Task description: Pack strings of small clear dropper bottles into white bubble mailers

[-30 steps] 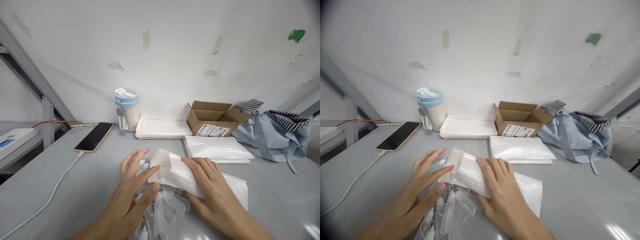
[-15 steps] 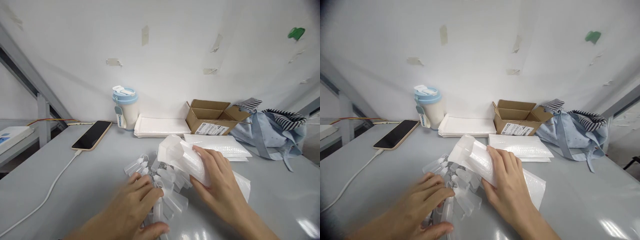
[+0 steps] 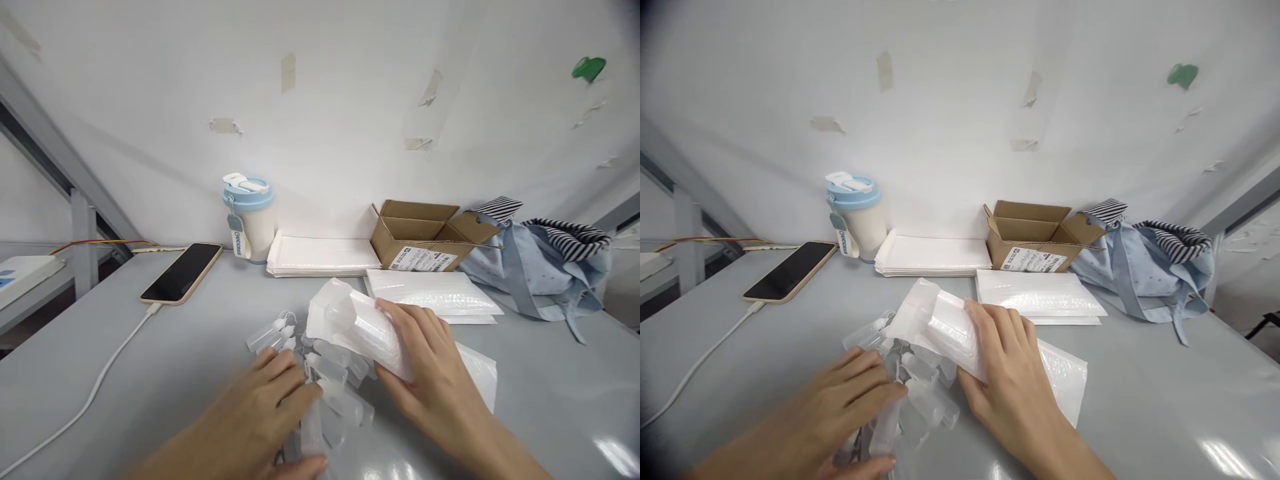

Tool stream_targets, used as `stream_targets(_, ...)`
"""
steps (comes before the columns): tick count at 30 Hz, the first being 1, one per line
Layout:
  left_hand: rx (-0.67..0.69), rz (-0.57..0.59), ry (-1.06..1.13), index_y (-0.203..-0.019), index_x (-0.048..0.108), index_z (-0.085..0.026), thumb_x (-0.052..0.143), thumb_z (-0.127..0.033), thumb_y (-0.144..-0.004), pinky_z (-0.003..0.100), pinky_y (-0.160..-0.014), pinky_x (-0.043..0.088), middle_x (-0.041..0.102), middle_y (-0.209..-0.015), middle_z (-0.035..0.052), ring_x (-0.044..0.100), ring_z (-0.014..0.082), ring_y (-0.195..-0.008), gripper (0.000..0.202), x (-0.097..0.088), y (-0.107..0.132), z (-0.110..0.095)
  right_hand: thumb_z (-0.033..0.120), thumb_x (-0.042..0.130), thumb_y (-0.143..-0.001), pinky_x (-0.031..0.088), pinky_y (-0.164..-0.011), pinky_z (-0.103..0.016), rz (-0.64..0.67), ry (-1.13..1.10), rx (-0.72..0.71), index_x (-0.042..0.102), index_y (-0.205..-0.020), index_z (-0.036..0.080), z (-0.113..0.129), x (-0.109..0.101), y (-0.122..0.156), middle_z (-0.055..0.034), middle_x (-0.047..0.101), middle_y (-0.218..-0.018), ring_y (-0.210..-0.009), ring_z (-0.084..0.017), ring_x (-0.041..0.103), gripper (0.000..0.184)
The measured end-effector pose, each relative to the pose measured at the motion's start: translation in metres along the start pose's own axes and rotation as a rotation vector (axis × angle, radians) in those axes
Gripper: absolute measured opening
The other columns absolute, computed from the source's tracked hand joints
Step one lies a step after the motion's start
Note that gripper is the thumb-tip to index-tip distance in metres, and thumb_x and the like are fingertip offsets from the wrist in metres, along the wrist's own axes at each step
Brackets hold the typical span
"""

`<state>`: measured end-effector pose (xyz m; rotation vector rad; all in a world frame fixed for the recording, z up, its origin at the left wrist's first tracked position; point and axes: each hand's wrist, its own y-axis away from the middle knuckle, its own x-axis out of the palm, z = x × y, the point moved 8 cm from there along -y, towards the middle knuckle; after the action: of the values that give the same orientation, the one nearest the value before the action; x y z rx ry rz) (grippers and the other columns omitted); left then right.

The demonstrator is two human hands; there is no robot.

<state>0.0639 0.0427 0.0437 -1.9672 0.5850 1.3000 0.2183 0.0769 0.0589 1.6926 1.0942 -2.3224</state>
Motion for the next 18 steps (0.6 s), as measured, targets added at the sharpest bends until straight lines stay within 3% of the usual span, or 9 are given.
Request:
stream_targets(3,0.014,-0.188,0.037,-0.101,0.060,-0.021,0.057,-0.024,-0.086,0.034,-0.081,0.049,0.067,-0.080,0.0009,0.060,0.0191,-0.077,0.016,-0.015,0.003,0.008,0.017,0.051,-0.078,0.039,-0.081,-0.042,-0.001,0.002,-0.002,0.035,-0.130,0.014,0.000,0.000,0.000,-0.0130,0.050,-0.112,-0.099,-0.027,0.044,0.055)
stream_targets(5,-0.075,-0.322,0.090,-0.100,0.060,-0.021,0.052,-0.021,-0.088,0.028,-0.069,0.052,0.067,-0.077,0.0003,0.061,0.0166,-0.072,0.014,-0.028,0.007,0.025,0.016,0.051,-0.077,0.039,-0.081,-0.042,0.006,0.002,-0.006,0.035,-0.130,0.014,0.001,0.001,0.000,-0.0130,0.050,-0.112,-0.099,-0.027,0.044,0.055)
stream_targets(9,-0.594,-0.552,0.159,-0.089,0.065,-0.025,0.053,-0.040,-0.087,0.018,-0.047,0.047,0.067,-0.073,-0.0027,0.061,0.0130,-0.060,0.020,-0.051,0.028,0.074,0.015,0.051,-0.077,0.039,-0.080,-0.041,0.042,-0.006,-0.036,0.036,-0.129,0.014,0.006,0.005,-0.001,-0.0127,0.052,-0.114,-0.099,-0.027,0.045,0.054)
stream_targets(12,-0.885,-0.677,0.221,-0.091,0.066,-0.026,0.049,-0.051,-0.085,0.018,-0.034,0.038,0.067,-0.066,-0.0058,0.046,0.0079,-0.038,0.031,-0.060,0.047,0.087,0.014,0.050,-0.077,0.040,-0.080,-0.042,0.047,-0.019,-0.049,0.037,-0.129,0.014,0.009,0.005,-0.001,-0.0129,0.052,-0.114,-0.099,-0.027,0.045,0.054)
stream_targets(14,-0.941,-0.720,0.226,-0.096,0.065,-0.029,0.046,-0.051,-0.085,0.018,-0.029,0.028,0.064,-0.062,-0.0077,0.033,0.0054,-0.030,0.031,-0.062,0.052,0.084,0.013,0.050,-0.077,0.039,-0.080,-0.042,0.047,-0.027,-0.051,0.037,-0.129,0.014,0.011,0.005,-0.001,-0.0131,0.052,-0.114,-0.099,-0.027,0.045,0.054)
stream_targets(15,-0.927,-0.725,0.212,-0.098,0.064,-0.030,0.045,-0.050,-0.085,0.018,-0.030,0.028,0.063,-0.062,-0.0079,0.034,0.0055,-0.031,0.030,-0.063,0.051,0.082,0.013,0.051,-0.077,0.039,-0.081,-0.043,0.047,-0.029,-0.055,0.037,-0.129,0.013,0.012,0.005,0.000,-0.0132,0.052,-0.114,-0.099,-0.027,0.045,0.054)
stream_targets(18,-0.851,-0.697,0.223,-0.099,0.062,-0.031,0.050,-0.050,-0.082,0.020,-0.040,0.041,0.068,-0.072,-0.0058,0.059,0.0120,-0.050,0.028,-0.057,0.043,0.078,0.013,0.051,-0.078,0.039,-0.082,-0.043,0.047,-0.033,-0.079,0.037,-0.129,0.012,0.016,0.004,0.002,-0.0137,0.052,-0.114,-0.099,-0.027,0.044,0.053)
